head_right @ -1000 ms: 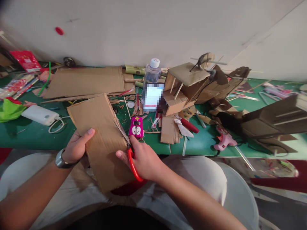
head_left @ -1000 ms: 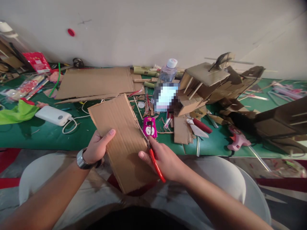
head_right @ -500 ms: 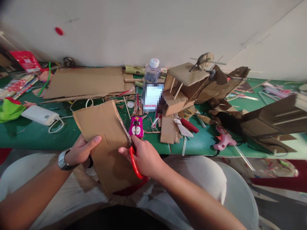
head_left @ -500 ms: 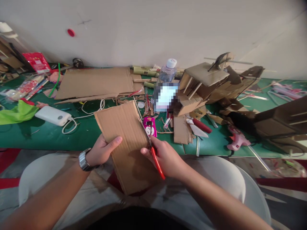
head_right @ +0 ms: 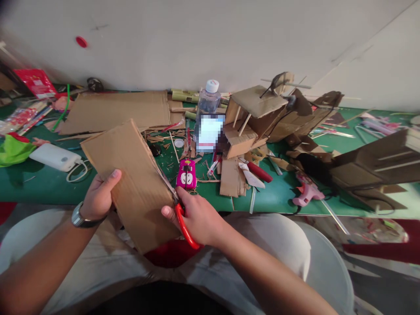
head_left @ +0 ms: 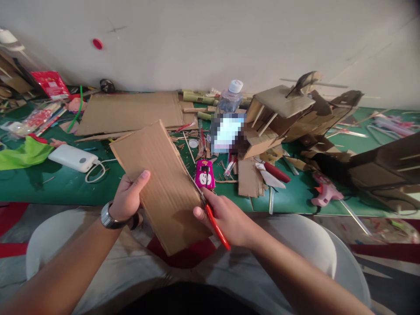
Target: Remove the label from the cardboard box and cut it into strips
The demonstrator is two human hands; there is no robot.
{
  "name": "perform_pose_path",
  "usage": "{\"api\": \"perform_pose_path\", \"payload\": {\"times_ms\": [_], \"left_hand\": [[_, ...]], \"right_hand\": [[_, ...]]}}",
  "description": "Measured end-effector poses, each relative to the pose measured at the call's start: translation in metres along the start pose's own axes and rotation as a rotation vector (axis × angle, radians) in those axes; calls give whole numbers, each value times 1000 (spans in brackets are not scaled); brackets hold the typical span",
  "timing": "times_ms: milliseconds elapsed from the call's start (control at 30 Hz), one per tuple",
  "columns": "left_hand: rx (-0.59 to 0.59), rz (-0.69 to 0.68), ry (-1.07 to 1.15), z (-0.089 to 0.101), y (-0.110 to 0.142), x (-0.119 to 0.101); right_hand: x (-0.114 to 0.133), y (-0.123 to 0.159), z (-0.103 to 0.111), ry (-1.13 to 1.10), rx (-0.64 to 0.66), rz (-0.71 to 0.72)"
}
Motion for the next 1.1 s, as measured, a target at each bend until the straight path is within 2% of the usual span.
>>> {"api": "perform_pose_path", "payload": {"times_ms": [200,500,867,1000,1100], "left_hand": [[-33,-13,16,1,-2,-4],[-13,-32,-62,1,-1,0],[-32,32,1,3,-2,1],[-108,-32,75,3,-3,-4],[-103,-65,78,4,-3,-4]], "right_hand": [[2,0,-3,65,36,6],[-4,-5,-9,46,-29,-75],[-1,-3,-5,-68,-71,12],[0,-1,0,-7,-77,-18],[-1,0,3,104,-68,-82]]}}
Point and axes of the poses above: each hand's wrist, its own y-axis away from the middle knuckle, its own z-axis out of the back of the hand, x = y × z, the point moved 5 cm from there along -y, towards the middle knuckle, and after that the axes turned 12 degrees about y, right-handed, at the moved point
